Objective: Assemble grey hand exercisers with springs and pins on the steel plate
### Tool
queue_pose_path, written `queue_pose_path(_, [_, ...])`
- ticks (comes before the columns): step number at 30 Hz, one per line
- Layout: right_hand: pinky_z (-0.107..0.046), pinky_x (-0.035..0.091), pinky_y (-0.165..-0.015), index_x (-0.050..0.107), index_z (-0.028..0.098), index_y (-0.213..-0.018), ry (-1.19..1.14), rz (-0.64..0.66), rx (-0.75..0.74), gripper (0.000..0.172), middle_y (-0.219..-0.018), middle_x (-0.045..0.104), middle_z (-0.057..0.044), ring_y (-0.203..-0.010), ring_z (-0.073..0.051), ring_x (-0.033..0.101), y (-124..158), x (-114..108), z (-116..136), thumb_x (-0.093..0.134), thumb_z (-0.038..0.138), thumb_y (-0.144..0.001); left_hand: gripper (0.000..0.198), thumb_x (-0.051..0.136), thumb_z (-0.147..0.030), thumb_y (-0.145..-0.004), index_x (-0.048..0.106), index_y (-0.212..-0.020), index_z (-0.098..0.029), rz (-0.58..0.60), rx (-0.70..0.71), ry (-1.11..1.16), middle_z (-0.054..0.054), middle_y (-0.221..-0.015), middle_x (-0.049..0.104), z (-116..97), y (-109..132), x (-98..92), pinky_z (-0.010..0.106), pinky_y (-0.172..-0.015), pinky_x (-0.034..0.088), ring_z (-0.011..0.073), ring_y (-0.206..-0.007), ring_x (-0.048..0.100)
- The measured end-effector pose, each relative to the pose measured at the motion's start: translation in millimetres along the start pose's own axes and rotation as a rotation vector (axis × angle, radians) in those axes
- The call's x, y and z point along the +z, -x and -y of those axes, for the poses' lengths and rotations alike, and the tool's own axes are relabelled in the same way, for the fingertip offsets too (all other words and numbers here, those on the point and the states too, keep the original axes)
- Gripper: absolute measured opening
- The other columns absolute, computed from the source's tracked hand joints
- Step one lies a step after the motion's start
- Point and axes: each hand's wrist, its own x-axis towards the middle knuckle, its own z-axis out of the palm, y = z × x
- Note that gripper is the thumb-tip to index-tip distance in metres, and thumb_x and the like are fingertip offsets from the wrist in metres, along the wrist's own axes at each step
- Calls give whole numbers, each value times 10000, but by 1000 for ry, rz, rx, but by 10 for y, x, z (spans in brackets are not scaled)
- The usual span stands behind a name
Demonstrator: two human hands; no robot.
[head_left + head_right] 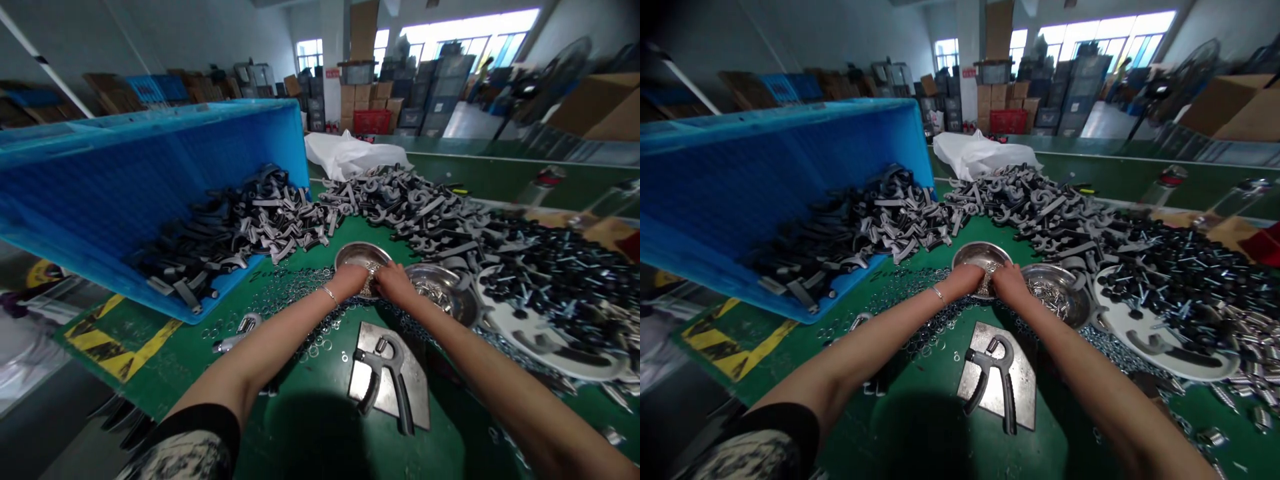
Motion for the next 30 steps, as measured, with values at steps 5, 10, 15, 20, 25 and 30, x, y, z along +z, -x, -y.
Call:
queue_pose_path(5, [-421, 349, -896, 669, 94, -1010, -147, -92, 97, 249, -1049, 696, -231, -1060, -329, 541, -1, 51, 50, 436, 163, -957, 252, 509, -264, -966, 708, -1083, -165, -121, -39, 54, 138, -1116, 719, -93, 42, -96, 369, -921, 491, 278, -1063, 662])
queue_pose_path(10, [-370, 427, -855, 646, 140, -969, -431, -194, 166, 183, -1016, 710, -154, -960, -258, 616, 103, -108, 52, 471, 150, -917, 262, 471, -301, -995, 680, -1134, -224, -276, -68, 160, 62, -1138, 724, -184, 360, -266, 312, -872, 493, 223, -1035, 667])
queue_pose_path(15, [-321, 524, -683, 623, 183, -972, -785, -196, 216, 197, -849, 736, -51, -742, -199, 695, 982, -231, 57, 546, 352, -909, 150, 590, -318, -935, 695, -987, -225, -442, -43, 584, 1, -943, 730, -144, 1222, -265, 249, -720, 477, 146, -777, 647])
queue_pose_path(20, [-333, 536, -658, 634, 196, -868, -1231, -26, 350, 269, -752, 716, -30, -695, -206, 695, 1788, -55, 285, 601, 462, -898, 172, 648, -369, -883, 643, -923, -202, -391, -239, 922, -59, -626, 563, -143, 1898, -128, 216, -476, 360, 99, -471, 469])
queue_pose_path(25, [-416, 512, -773, 644, 215, -845, -784, -257, 165, 230, -838, 691, -62, -814, -249, 639, 1863, 215, 538, 574, 413, -939, 137, 580, -317, -940, 668, -934, -212, -331, -52, 676, 4, -870, 656, -421, 1970, -12, 257, -680, 456, 149, -760, 603])
queue_pose_path(30, [-455, 486, -853, 650, 219, -889, -584, -363, -35, 205, -900, 678, -94, -917, -278, 592, 1819, 338, 618, 524, 354, -978, 162, 526, -276, -971, 665, -950, -196, -202, 198, 166, 57, -996, 650, -709, 1762, 163, 361, -910, 431, 218, -985, 582])
